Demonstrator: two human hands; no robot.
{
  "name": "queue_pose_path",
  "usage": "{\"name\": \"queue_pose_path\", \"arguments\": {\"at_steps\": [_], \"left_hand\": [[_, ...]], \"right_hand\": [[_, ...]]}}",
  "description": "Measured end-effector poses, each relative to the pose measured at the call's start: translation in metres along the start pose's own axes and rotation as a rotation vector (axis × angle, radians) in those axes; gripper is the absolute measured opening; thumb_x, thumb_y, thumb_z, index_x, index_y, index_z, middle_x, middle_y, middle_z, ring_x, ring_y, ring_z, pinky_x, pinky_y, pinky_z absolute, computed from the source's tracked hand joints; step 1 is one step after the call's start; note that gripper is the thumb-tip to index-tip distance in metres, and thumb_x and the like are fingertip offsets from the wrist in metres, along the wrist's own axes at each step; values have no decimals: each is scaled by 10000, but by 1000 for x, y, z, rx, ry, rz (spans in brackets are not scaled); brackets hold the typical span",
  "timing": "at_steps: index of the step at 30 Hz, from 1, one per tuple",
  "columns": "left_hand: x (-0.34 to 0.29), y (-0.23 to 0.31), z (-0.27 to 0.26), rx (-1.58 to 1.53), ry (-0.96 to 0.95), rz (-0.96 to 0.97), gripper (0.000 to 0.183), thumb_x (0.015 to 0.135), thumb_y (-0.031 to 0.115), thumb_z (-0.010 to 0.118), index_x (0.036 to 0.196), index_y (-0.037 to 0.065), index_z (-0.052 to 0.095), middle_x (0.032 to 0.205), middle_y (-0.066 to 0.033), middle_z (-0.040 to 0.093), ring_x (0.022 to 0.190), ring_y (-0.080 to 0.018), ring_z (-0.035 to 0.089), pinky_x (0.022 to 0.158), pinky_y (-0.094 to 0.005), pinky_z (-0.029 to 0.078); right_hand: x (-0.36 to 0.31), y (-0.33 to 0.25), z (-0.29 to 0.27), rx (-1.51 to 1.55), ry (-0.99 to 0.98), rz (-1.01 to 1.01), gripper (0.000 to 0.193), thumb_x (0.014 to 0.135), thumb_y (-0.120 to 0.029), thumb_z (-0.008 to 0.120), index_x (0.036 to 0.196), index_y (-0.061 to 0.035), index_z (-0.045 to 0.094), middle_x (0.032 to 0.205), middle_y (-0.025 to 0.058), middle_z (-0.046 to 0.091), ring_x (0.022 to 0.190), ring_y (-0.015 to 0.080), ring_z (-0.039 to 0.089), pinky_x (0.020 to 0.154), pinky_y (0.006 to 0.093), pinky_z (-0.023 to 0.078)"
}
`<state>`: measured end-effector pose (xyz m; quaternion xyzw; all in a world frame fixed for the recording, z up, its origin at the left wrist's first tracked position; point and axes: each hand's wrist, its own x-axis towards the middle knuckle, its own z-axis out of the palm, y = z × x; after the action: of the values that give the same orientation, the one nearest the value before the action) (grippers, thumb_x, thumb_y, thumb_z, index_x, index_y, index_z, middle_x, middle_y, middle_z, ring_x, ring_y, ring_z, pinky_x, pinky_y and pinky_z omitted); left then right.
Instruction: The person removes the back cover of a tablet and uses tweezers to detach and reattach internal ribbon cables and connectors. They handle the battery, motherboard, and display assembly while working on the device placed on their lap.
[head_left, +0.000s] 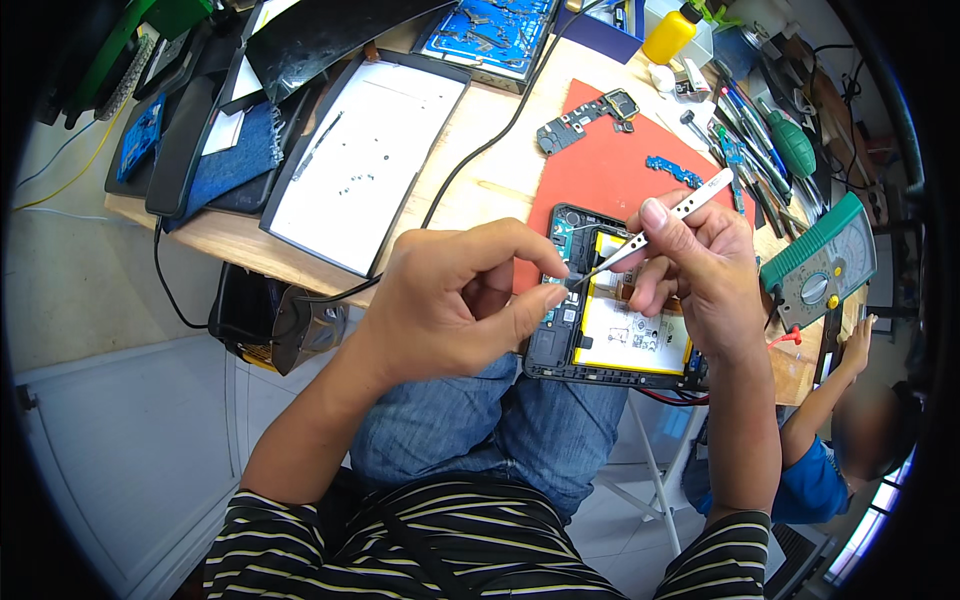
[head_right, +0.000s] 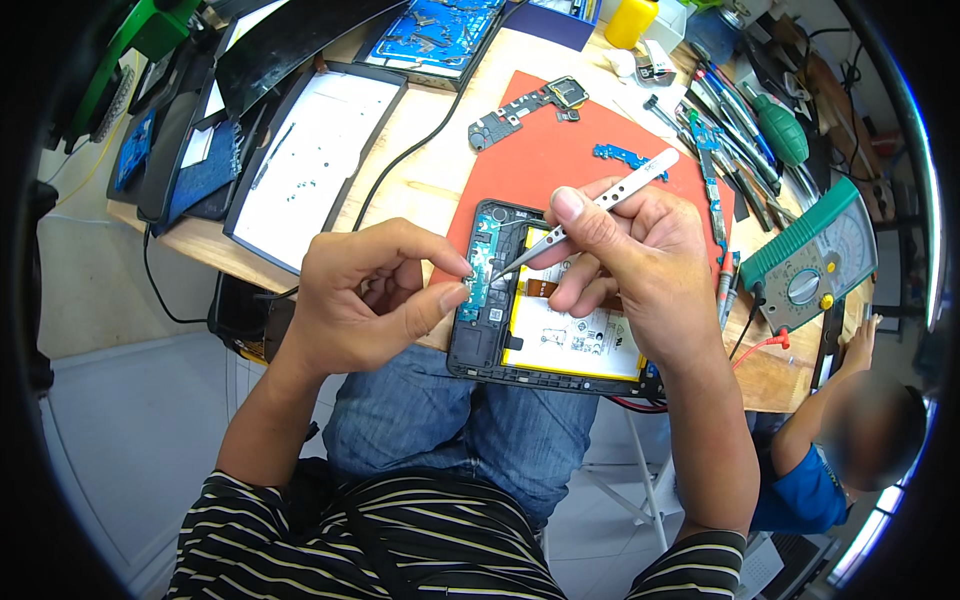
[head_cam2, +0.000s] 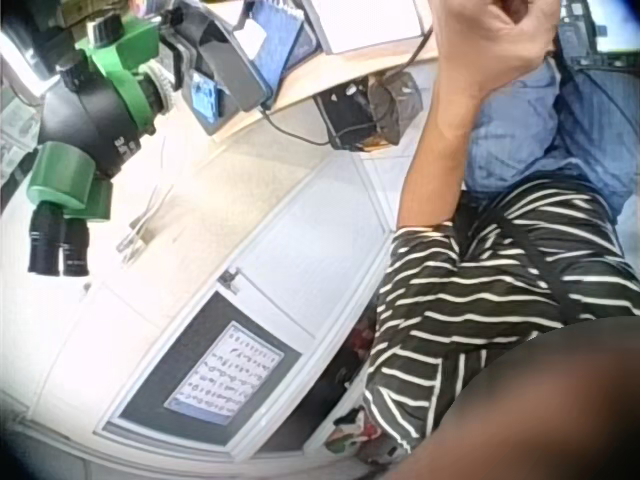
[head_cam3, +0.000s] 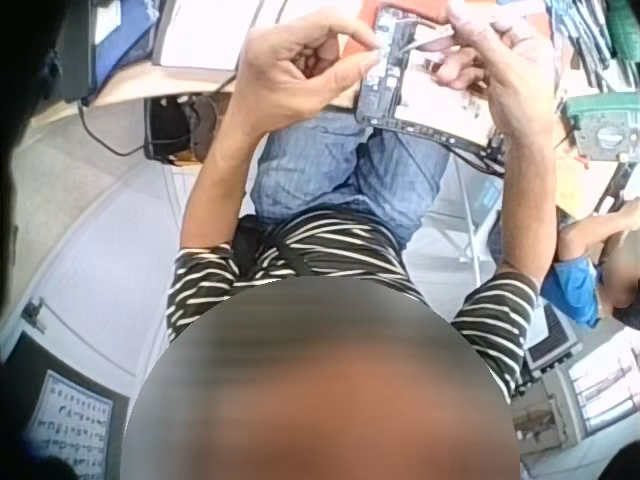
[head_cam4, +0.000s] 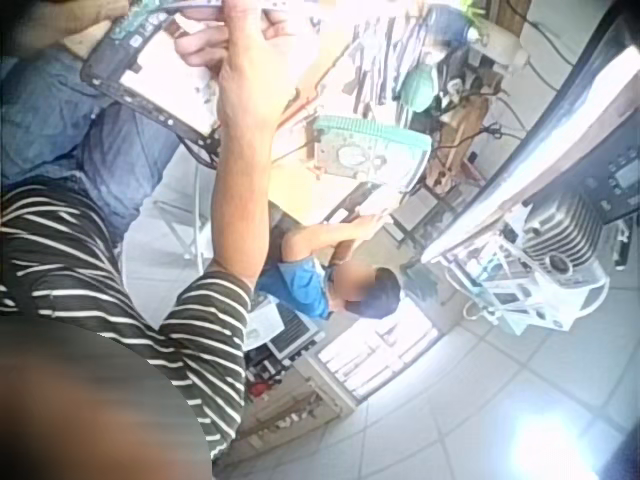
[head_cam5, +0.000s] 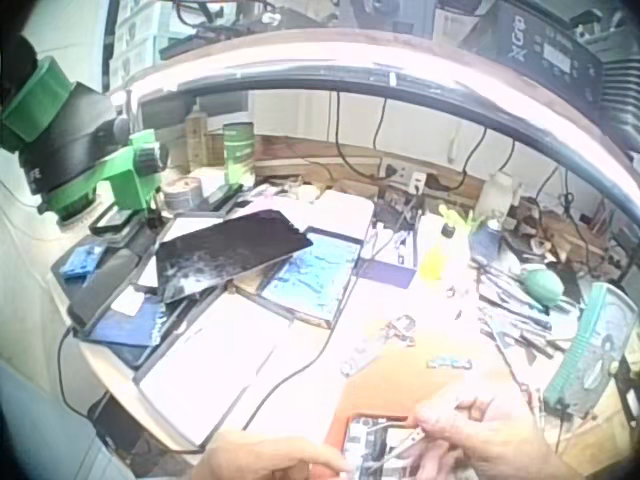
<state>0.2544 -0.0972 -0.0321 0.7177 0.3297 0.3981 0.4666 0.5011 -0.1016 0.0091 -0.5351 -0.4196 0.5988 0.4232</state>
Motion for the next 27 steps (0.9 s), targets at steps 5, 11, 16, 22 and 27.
{"name": "queue_pose_path", "arguments": {"at_steps": [5, 11, 16, 22, 27], "left_hand": [[1, -4, 13, 120, 32, 172, 343, 793, 17, 842, 1118, 72, 752, 576, 45, 508, 461, -27, 383, 437, -244, 258], [3, -8, 18, 267, 50, 264, 231, 827, 41, 820, 1051, 63, 773, 714, -59, 713, 536, -105, 638, 467, -258, 451], [2, -7, 17, 253, 50, 223, 162, 833, 26, 812, 991, 41, 779, 686, -72, 709, 537, -118, 661, 481, -260, 479], [3, -7, 17, 247, 58, 232, 216, 822, 26, 818, 1033, 58, 784, 615, -52, 668, 504, -107, 633, 469, -259, 456], [3, -8, 18, 242, 65, 228, 166, 846, 23, 800, 1006, 58, 772, 603, -52, 655, 495, -116, 630, 470, -268, 455]], "right_hand": [[2, 0, 4, 4, -3, -4, 288, 993, -252, 720, 955, 30, 673, 803, 146, 747, 519, 113, 676, 433, 190, 518], [6, 3, 12, -52, -1, 2, 283, 1006, -264, 690, 959, 14, 663, 784, 165, 746, 467, 119, 650, 402, 204, 494], [5, 1, 13, -71, -13, 43, 322, 989, -287, 727, 992, 31, 680, 793, 124, 742, 513, 98, 667, 428, 176, 505], [6, -1, 17, -105, -22, 50, 326, 990, -303, 725, 961, 20, 692, 783, 109, 736, 511, 91, 663, 433, 176, 504], [6, 1, 22, -130, 13, 48, 326, 990, -281, 716, 961, 42, 681, 749, 140, 725, 460, 118, 640, 402, 205, 486]]}}
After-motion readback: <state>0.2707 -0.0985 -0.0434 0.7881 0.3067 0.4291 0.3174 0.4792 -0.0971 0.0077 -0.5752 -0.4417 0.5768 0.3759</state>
